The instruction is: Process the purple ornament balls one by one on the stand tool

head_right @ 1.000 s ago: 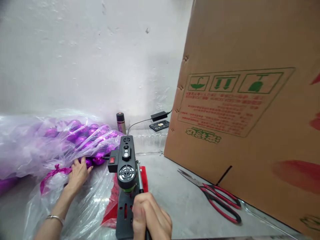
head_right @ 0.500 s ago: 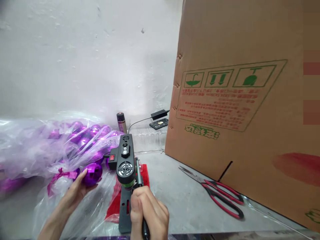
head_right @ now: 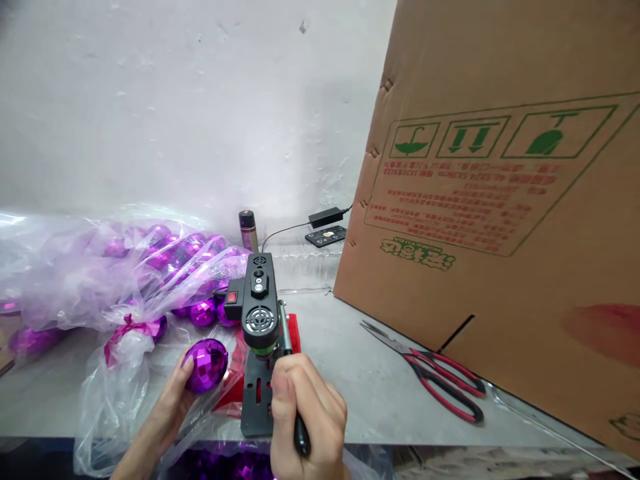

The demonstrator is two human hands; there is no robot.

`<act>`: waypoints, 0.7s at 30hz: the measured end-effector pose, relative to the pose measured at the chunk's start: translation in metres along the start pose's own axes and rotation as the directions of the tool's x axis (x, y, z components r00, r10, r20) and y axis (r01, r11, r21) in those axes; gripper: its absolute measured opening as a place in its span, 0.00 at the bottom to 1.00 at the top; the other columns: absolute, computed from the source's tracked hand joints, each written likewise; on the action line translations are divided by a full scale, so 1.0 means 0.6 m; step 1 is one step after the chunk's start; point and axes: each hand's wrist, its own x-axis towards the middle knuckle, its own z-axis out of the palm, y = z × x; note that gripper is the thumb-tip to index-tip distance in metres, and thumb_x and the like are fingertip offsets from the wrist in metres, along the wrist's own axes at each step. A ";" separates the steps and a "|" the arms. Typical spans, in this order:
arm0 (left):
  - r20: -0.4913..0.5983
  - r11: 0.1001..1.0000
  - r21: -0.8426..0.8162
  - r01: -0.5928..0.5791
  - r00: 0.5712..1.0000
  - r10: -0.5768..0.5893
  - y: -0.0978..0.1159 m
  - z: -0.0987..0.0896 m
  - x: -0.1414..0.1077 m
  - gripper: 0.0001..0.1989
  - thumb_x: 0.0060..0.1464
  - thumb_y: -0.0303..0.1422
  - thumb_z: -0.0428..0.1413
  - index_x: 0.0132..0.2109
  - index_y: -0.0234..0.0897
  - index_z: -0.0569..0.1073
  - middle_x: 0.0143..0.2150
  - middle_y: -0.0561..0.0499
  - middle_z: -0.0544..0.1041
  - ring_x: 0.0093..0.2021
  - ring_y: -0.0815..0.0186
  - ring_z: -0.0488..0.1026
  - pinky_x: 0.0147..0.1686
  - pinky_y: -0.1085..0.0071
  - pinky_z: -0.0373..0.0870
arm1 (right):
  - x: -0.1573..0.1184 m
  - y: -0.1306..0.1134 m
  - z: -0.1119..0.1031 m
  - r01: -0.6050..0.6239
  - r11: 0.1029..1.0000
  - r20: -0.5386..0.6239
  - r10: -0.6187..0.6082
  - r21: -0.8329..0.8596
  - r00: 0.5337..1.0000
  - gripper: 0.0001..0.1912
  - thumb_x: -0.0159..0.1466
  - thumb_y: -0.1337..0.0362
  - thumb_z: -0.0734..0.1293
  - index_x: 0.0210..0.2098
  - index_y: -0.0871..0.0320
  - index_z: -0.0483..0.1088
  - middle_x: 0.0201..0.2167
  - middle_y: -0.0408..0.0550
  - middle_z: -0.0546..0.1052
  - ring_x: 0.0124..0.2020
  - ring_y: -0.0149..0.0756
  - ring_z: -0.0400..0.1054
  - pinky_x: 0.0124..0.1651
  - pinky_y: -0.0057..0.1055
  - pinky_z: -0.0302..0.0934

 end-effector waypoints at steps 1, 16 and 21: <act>0.019 0.998 -0.046 0.043 0.999 -0.042 0.001 0.004 -0.004 0.46 0.58 0.69 0.71 0.71 0.46 0.75 0.67 0.39 0.86 0.63 0.43 0.88 0.57 0.51 0.89 | 0.003 -0.001 0.000 0.005 1.000 -0.001 -0.005 -0.006 1.000 0.17 0.79 0.81 0.60 0.41 0.52 0.64 0.31 0.40 0.71 0.28 0.26 0.67 0.31 0.27 0.61; 0.289 0.893 0.384 -0.235 0.949 0.125 -0.035 0.086 -0.026 0.46 0.49 0.47 0.77 0.73 0.42 0.77 0.74 0.33 0.83 0.75 0.33 0.80 0.79 0.36 0.71 | 0.065 -0.027 -0.014 0.018 0.997 0.035 -0.015 -0.076 0.999 0.19 0.79 0.79 0.62 0.35 0.51 0.62 0.26 0.36 0.66 0.24 0.24 0.64 0.27 0.23 0.59; 0.339 0.831 0.462 -0.310 0.928 0.158 -0.023 0.107 -0.021 0.45 0.47 0.43 0.77 0.71 0.39 0.80 0.73 0.31 0.84 0.75 0.30 0.79 0.78 0.32 0.72 | 0.060 -0.024 -0.012 0.018 0.999 0.032 -0.017 -0.050 0.999 0.18 0.78 0.81 0.62 0.38 0.52 0.65 0.28 0.38 0.69 0.26 0.26 0.67 0.29 0.25 0.61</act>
